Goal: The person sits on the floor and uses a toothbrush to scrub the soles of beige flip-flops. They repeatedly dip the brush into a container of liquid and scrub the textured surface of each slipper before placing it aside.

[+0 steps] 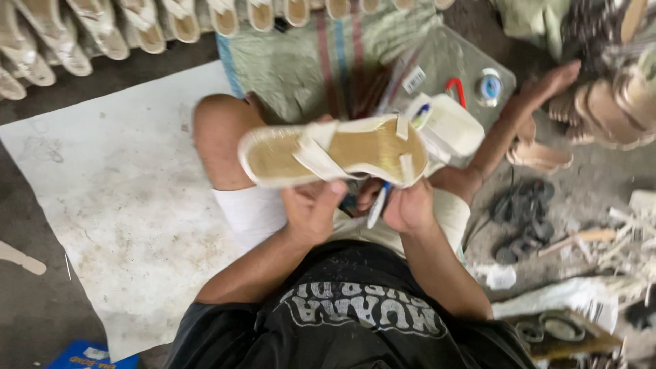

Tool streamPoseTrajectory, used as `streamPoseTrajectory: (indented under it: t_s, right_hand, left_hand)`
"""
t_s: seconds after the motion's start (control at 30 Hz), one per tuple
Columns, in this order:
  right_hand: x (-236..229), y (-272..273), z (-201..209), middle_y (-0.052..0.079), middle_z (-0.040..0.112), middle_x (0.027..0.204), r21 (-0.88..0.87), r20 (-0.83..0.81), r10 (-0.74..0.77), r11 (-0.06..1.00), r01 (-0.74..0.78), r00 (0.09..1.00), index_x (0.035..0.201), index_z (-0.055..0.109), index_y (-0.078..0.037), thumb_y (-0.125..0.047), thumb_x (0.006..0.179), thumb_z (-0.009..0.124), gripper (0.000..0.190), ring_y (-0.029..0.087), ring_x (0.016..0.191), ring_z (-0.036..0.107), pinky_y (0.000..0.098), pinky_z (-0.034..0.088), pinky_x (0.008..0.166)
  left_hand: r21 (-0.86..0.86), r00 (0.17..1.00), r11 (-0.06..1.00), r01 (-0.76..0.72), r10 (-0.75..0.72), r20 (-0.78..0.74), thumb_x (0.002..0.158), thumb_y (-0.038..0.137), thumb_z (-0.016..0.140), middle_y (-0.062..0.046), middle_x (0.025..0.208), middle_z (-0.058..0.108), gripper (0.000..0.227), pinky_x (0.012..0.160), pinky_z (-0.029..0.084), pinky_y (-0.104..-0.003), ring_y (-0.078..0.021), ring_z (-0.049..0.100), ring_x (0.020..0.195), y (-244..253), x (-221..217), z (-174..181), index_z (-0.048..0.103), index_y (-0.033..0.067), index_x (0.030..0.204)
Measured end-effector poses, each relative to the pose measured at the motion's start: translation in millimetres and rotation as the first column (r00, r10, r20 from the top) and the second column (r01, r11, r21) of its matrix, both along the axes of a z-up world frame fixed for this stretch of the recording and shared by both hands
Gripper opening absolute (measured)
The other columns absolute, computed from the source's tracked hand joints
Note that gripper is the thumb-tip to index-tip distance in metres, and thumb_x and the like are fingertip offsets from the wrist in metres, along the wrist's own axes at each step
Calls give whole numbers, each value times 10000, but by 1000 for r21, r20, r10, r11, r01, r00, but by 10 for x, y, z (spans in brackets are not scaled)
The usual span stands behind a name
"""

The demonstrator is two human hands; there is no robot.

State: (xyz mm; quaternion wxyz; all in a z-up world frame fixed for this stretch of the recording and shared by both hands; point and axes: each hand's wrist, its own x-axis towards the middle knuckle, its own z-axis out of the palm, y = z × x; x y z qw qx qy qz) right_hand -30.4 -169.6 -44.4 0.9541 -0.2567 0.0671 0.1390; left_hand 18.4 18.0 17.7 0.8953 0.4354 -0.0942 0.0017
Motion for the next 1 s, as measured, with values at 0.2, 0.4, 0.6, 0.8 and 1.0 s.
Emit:
streamPoseTrajectory:
  t_s: [0.2,0.4,0.6,0.8,1.0]
  right_hand:
    - [591,27,89,236,701,1210,-282,48,-159,945,166,986,1410,580,4,-256,1050,620,446,339,893,746,417,625,657]
    - [1109,391,465,197,677,1221,-604,100,-176,771,200,979,1351,573,10,-157,960,742,457,307,1008,733,463,640,815]
    - [1409,838,629,154,701,1118,-483,263,150,876,-5,953,1221,607,2,-131,1064,722,236,250,974,708,370,595,862]
    - [1706,1175,591,112,696,1156,-548,136,117,836,-24,984,1218,609,-52,-171,1008,668,249,238,1040,718,384,605,931]
    - [1891,1335,467,172,636,1190,-711,262,300,703,-26,917,1248,453,-62,-115,1081,676,283,333,882,730,483,649,818]
  left_hand:
    - [347,995,933,99,-88,-48,977,126,735,-150,1457,559,538,1189,443,-406,-240,550,1369,628,235,117,495,-12,1439]
    - [705,769,411,578,-563,-302,944,335,803,-24,1072,711,316,952,563,-379,-199,702,1035,1434,158,650,664,157,1166]
    - [825,841,286,-487,-100,531,845,180,850,-100,1364,542,654,1023,434,-459,-283,533,1266,1922,467,640,539,150,1420]
    - [846,862,223,-484,-45,505,791,285,875,-100,1376,522,855,1020,385,-479,-262,525,1246,2238,722,460,437,91,1499]
    - [859,881,215,-465,214,423,700,271,926,-153,1373,556,892,1094,402,-476,-302,548,1261,2697,902,-534,435,68,1417]
